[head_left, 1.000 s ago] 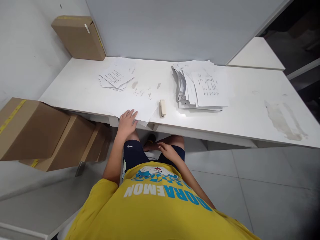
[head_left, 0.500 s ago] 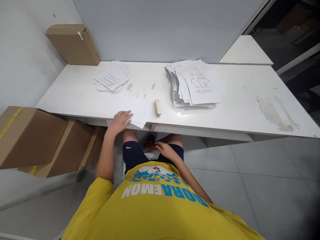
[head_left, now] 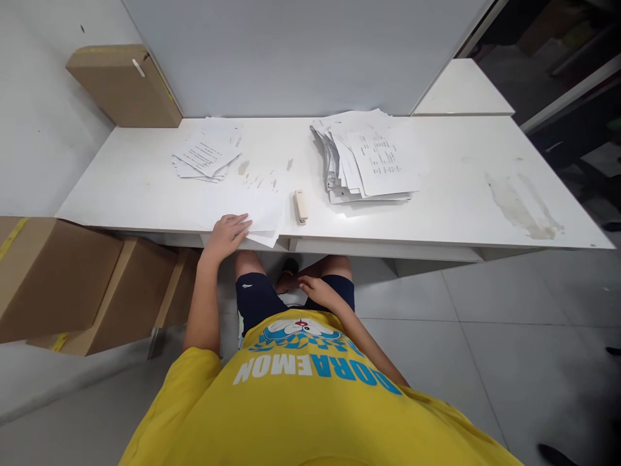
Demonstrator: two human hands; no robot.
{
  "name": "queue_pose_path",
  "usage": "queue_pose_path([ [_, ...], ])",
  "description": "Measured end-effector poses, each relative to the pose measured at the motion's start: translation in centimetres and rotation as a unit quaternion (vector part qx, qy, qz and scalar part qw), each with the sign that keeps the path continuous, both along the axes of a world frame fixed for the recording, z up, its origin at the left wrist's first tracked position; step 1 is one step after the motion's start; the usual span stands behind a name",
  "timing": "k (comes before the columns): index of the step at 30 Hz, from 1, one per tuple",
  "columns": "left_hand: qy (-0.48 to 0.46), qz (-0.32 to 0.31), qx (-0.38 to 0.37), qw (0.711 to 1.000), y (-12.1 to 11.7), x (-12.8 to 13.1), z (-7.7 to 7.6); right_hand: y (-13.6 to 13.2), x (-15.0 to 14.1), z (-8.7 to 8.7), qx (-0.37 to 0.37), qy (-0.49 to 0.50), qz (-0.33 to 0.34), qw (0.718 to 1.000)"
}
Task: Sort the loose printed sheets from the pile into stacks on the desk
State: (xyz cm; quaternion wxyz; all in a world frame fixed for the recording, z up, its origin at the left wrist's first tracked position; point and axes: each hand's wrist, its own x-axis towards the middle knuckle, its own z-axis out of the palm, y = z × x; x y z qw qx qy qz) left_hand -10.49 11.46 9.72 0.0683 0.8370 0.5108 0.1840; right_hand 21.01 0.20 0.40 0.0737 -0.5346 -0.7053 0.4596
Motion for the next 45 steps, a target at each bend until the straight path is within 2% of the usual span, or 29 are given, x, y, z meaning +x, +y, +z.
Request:
queue_pose_path([
  [3,-0.016,-0.003,0.041,0.999,0.0,0.2,-0.3,0.2,-0.2,0.4,0.001,0.000,-0.004,1.000],
  [5,-0.029,0.027,0.073,0.997,0.3,0.5,-0.8,0.3,-0.3,0.7,0.002,0.001,-0.005,1.000],
  [7,-0.063,0.090,0.107,0.988,0.7,0.8,-1.1,0.4,-0.5,1.2,0.000,0.008,-0.009,1.000],
  [9,-0.134,0.175,0.145,0.964,1.1,1.0,-1.0,0.3,-0.7,1.8,-0.005,0.036,-0.024,0.999],
  [11,-0.234,0.259,0.191,0.917,1.3,0.9,-0.1,0.4,-1.0,2.5,-0.027,0.101,-0.047,0.993],
  [14,-0.394,0.342,0.272,0.809,0.8,0.3,2.2,0.6,-2.0,4.3,-0.083,0.244,-0.075,0.963],
  [16,-0.493,0.351,0.296,0.739,0.0,-0.3,3.7,1.1,-3.1,5.9,-0.119,0.329,-0.078,0.934],
  [19,-0.618,0.343,0.242,0.664,-1.4,-0.7,4.6,2.2,-5.6,8.5,-0.159,0.427,-0.073,0.887],
  [21,-0.679,0.363,0.179,0.613,-2.3,-0.5,3.9,3.0,-7.5,9.7,-0.184,0.489,-0.078,0.849],
  [23,-0.714,0.394,0.124,0.566,-3.1,-0.1,2.5,3.7,-9.3,10.3,-0.205,0.538,-0.094,0.812],
  [26,-0.734,0.435,0.062,0.518,-4.0,0.5,0.0,4.3,-11.3,10.2,-0.205,0.567,-0.158,0.782],
  [29,-0.731,0.483,0.048,0.479,-4.5,0.9,-1.7,4.5,-11.9,9.5,-0.206,0.577,-0.231,0.756],
  [32,-0.729,0.494,0.068,0.469,-4.5,0.9,-2.2,4.3,-11.5,8.9,-0.202,0.581,-0.253,0.746],
  [35,-0.749,0.468,0.081,0.462,-4.5,0.8,-2.1,3.9,-10.7,8.4,-0.157,0.570,-0.250,0.767],
  [37,-0.757,0.447,0.084,0.470,-4.5,1.0,-2.1,3.8,-10.2,8.1,-0.134,0.554,-0.236,0.787],
  [41,-0.743,0.421,0.040,0.519,-4.9,1.7,-2.4,4.0,-9.7,7.8,-0.109,0.497,-0.243,0.826],
  [43,-0.731,0.409,0.014,0.546,-5.1,2.1,-2.7,4.2,-9.7,7.7,-0.106,0.479,-0.274,0.827],
  [45,-0.719,0.394,-0.008,0.572,-5.3,2.2,-2.9,4.4,-9.8,7.5,-0.105,0.482,-0.300,0.817],
])
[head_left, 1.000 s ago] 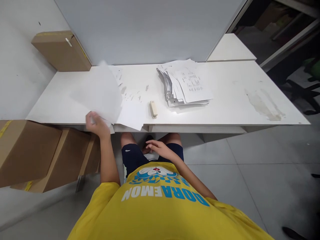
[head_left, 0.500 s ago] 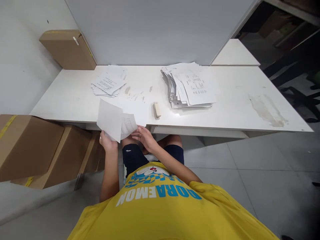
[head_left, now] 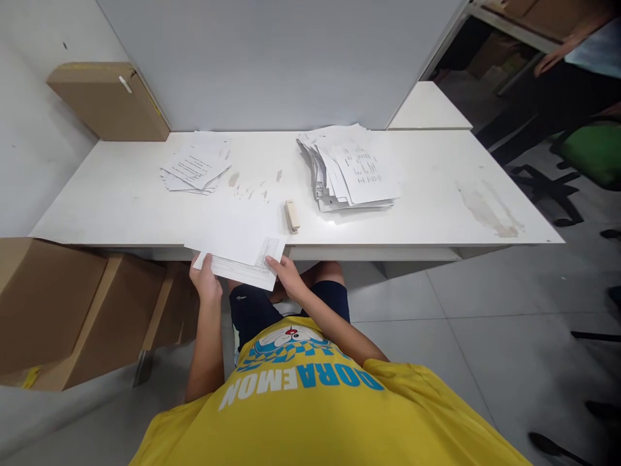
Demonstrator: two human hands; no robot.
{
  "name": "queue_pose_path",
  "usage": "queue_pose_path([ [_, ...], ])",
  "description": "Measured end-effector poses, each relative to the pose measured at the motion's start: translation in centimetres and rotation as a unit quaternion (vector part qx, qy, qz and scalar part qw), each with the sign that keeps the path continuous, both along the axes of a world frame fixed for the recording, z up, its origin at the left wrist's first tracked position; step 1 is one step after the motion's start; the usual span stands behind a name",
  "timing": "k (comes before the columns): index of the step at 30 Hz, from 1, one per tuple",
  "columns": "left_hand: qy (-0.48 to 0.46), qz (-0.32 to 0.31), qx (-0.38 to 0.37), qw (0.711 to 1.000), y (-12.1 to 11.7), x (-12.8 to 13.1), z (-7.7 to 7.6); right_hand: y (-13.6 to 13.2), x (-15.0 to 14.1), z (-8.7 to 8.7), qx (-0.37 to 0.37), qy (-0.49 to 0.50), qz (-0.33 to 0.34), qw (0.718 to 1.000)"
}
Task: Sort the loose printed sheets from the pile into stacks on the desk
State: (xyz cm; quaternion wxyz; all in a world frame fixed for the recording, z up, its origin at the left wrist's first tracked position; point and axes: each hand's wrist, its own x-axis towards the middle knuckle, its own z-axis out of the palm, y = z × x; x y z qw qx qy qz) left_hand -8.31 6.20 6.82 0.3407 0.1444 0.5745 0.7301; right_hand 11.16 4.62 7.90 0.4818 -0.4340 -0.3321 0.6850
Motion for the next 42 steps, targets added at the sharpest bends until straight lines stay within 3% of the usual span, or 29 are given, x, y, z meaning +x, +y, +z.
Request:
queue_pose_path([
  [3,0.035,-0.011,-0.013,0.999,0.3,-0.8,-0.1,0.2,-0.2,-0.5,-0.006,0.016,-0.031,0.999],
  [8,0.139,-0.006,-0.047,0.989,2.2,-3.9,0.8,0.5,-0.4,-1.4,-0.016,0.023,-0.029,0.999],
  [12,0.097,-0.038,-0.064,0.992,3.0,-5.7,1.9,0.6,-0.2,-1.5,-0.024,0.039,-0.037,0.998],
  [16,0.043,0.000,-0.072,0.996,2.1,-6.1,2.1,0.8,0.2,-1.5,-0.041,0.075,-0.071,0.994],
  [20,0.000,0.018,-0.126,0.992,0.1,-5.0,1.2,0.7,0.5,-1.5,-0.058,0.112,-0.076,0.989],
  [25,0.022,0.003,-0.110,0.994,-2.3,-0.8,0.2,0.4,0.5,-0.9,-0.045,0.164,-0.072,0.983],
  [29,0.010,-0.002,-0.080,0.997,-3.0,2.6,-0.4,0.2,0.8,-0.7,-0.056,0.106,-0.072,0.990],
  [33,-0.010,0.015,-0.039,0.999,-2.5,3.2,-0.1,0.3,1.9,-0.5,-0.044,0.033,-0.056,0.997],
  [35,0.006,-0.018,-0.025,1.000,-2.2,2.4,0.6,0.4,3.0,-0.2,-0.024,0.015,-0.034,0.999],
  [37,0.019,-0.091,-0.031,0.995,-2.1,1.5,1.3,0.4,4.6,0.1,-0.008,0.000,-0.014,1.000],
  [42,0.055,-0.285,-0.069,0.954,-2.1,0.6,1.8,-0.2,9.4,0.8,0.039,-0.110,0.012,0.993],
])
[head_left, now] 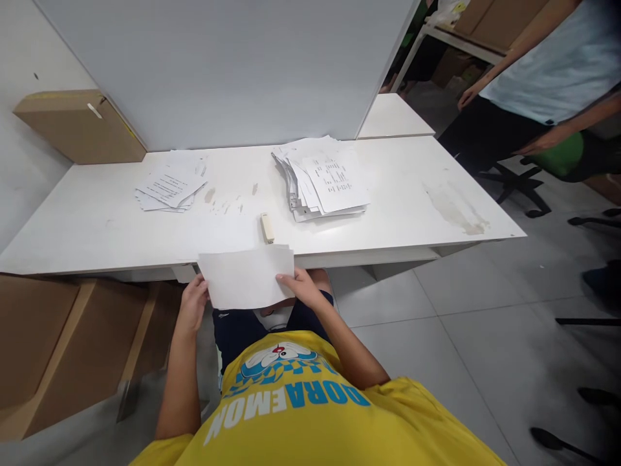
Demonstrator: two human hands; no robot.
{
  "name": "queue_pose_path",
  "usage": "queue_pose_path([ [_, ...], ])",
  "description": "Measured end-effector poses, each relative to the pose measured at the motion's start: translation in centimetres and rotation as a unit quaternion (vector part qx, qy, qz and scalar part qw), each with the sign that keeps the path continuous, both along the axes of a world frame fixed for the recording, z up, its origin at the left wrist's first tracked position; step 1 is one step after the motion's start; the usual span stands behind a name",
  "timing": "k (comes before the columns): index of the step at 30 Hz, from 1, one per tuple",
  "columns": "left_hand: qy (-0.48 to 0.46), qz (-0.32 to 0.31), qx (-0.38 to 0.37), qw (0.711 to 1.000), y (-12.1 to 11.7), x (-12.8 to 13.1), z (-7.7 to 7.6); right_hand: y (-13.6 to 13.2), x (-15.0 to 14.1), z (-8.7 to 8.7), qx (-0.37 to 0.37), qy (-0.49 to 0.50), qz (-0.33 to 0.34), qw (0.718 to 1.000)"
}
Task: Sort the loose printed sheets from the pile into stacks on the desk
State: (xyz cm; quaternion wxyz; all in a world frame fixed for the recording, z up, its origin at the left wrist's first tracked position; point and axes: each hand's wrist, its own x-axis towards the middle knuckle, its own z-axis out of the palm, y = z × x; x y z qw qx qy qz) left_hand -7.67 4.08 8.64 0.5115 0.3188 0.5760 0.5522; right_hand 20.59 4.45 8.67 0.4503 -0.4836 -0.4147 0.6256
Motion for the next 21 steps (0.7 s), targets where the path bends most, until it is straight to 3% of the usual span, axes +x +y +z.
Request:
queue_pose_path([
  [2,0.041,-0.042,0.033,0.998,0.4,0.8,0.1,-0.2,2.0,0.2,0.028,-0.046,-0.027,0.998],
  [5,0.122,-0.096,0.126,0.980,1.9,3.6,1.3,0.3,5.4,0.6,0.070,-0.090,-0.118,0.986],
  [9,0.173,-0.167,0.233,0.942,4.8,10.0,4.3,3.2,11.0,0.7,0.125,-0.131,-0.230,0.956],
  [12,0.205,-0.207,0.248,0.924,6.8,15.3,5.6,5.7,15.1,0.1,0.158,-0.109,-0.290,0.938],
  [16,0.204,-0.232,0.251,0.917,8.7,20.2,4.8,7.3,18.7,-1.5,0.167,-0.140,-0.289,0.932],
  [21,0.201,-0.243,0.215,0.924,10.0,21.8,3.0,7.3,19.8,-3.0,0.170,-0.127,-0.263,0.941],
])
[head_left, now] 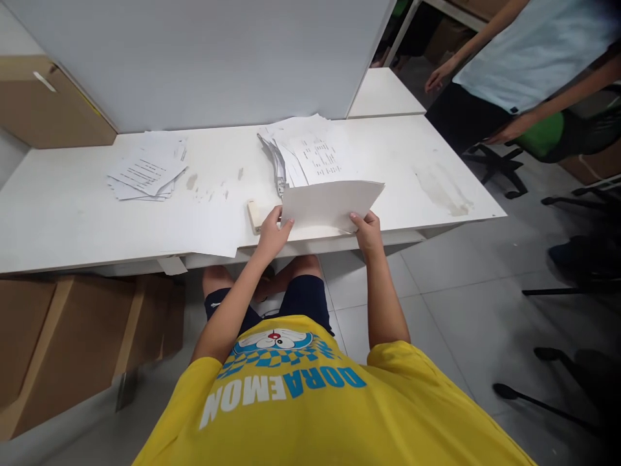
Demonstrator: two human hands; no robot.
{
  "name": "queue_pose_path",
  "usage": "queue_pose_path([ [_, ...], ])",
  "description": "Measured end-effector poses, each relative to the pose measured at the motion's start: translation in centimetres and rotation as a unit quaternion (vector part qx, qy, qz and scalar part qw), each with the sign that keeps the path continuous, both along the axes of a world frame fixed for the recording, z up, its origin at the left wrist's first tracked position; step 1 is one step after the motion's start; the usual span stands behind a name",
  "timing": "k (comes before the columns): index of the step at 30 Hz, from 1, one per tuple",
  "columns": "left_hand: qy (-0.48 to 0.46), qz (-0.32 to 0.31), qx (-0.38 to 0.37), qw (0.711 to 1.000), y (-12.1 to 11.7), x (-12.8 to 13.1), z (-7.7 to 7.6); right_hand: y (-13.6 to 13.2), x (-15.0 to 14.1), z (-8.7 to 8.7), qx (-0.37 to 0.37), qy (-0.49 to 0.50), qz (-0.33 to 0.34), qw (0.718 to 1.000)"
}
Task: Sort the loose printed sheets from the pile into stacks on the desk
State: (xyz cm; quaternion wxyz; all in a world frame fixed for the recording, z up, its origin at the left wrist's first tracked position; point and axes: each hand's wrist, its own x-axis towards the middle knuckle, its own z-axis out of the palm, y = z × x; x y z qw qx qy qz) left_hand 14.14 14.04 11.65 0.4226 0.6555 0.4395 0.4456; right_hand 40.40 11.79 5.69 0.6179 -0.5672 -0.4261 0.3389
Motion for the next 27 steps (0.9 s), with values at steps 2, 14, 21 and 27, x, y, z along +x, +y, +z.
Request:
queue_pose_path([
  [2,0.010,-0.004,-0.010,1.000,0.0,0.1,0.0,0.0,-0.1,-0.1,-0.011,-0.005,0.002,1.000],
  [14,-0.136,0.089,-0.227,0.960,-7.8,-4.1,-1.1,-6.1,-2.7,3.2,-0.173,0.030,0.174,0.969],
  [21,-0.150,0.151,-0.268,0.940,-8.0,-5.2,-3.4,-5.8,-3.4,3.1,-0.202,0.040,0.199,0.958],
  [27,-0.159,0.137,-0.288,0.934,-7.3,-5.9,-4.2,-5.1,-3.0,3.0,-0.214,0.052,0.206,0.953],
])
